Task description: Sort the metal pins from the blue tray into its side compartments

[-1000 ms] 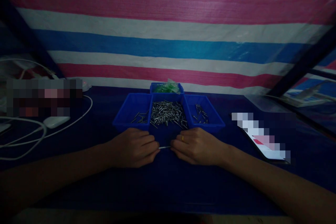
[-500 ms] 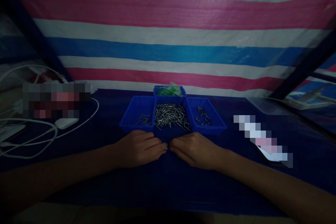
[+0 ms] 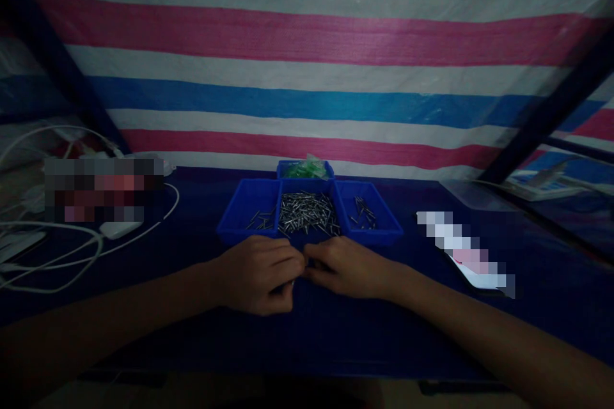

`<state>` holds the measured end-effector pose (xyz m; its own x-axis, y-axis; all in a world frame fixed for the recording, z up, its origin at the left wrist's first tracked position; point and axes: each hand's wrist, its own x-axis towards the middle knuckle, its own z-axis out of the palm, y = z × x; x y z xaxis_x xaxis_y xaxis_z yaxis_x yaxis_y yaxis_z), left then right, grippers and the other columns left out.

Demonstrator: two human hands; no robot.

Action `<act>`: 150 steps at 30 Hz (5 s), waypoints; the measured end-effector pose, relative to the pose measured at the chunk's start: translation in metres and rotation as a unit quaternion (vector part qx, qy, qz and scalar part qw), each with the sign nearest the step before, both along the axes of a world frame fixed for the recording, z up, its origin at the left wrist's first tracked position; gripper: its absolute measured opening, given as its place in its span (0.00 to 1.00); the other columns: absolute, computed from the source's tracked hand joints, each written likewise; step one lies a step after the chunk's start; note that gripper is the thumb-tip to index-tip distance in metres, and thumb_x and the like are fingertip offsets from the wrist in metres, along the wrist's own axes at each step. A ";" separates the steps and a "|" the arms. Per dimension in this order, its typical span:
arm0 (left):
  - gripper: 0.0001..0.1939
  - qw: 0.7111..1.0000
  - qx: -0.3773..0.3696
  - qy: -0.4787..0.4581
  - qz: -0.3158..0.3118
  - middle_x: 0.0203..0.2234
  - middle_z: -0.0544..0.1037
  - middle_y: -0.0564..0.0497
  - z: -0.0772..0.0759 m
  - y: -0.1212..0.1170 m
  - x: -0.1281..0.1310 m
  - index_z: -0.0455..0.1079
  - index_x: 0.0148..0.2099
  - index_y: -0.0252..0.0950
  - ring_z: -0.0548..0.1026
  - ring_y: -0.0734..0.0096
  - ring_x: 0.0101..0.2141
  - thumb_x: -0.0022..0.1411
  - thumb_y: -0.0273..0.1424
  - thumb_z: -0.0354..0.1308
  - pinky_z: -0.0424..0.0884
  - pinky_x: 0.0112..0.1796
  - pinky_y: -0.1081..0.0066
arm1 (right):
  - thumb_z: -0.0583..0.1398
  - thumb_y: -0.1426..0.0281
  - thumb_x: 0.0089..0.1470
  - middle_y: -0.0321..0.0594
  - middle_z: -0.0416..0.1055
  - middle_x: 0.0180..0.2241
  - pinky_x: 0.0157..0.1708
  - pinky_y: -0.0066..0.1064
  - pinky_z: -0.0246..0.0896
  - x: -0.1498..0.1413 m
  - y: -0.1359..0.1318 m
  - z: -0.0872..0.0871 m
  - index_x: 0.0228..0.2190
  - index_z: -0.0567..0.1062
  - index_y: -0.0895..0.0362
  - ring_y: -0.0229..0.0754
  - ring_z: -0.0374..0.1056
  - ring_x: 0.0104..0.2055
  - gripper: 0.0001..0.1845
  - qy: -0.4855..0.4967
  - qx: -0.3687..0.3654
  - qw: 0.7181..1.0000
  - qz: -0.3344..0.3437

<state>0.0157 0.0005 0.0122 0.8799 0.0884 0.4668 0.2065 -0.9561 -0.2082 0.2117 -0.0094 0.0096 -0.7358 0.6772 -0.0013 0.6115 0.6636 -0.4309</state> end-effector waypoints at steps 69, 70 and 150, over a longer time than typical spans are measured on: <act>0.13 0.987 -0.042 0.048 0.149 0.20 0.70 0.55 -0.011 0.003 -0.004 0.61 0.30 0.34 0.70 0.73 0.22 0.64 0.31 0.40 0.60 0.21 0.74 | 0.46 0.66 0.60 0.35 0.66 0.25 0.26 0.26 0.54 0.017 -0.008 0.008 0.32 0.66 0.57 0.34 0.63 0.25 0.13 -0.042 0.101 0.993 -0.039; 0.13 0.986 -0.040 0.049 0.151 0.20 0.71 0.55 -0.011 0.004 -0.005 0.61 0.30 0.35 0.70 0.73 0.22 0.64 0.31 0.40 0.60 0.21 0.74 | 0.47 0.65 0.59 0.36 0.66 0.25 0.26 0.26 0.54 0.017 -0.008 0.007 0.32 0.66 0.57 0.34 0.63 0.25 0.13 -0.043 0.103 0.993 -0.038; 0.10 0.972 -0.110 0.080 0.191 0.22 0.72 0.54 -0.008 0.002 -0.002 0.62 0.34 0.35 0.71 0.74 0.22 0.63 0.31 0.42 0.61 0.21 0.75 | 0.46 0.67 0.59 0.37 0.66 0.24 0.26 0.27 0.55 0.020 -0.009 0.007 0.31 0.67 0.58 0.35 0.64 0.25 0.13 -0.064 0.148 0.986 -0.034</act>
<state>0.0133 0.0027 0.0043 0.8228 0.5051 0.2605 0.5372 -0.8408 -0.0665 0.2317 -0.0183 0.0167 -0.6951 0.7097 0.1146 0.6957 0.7043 -0.1415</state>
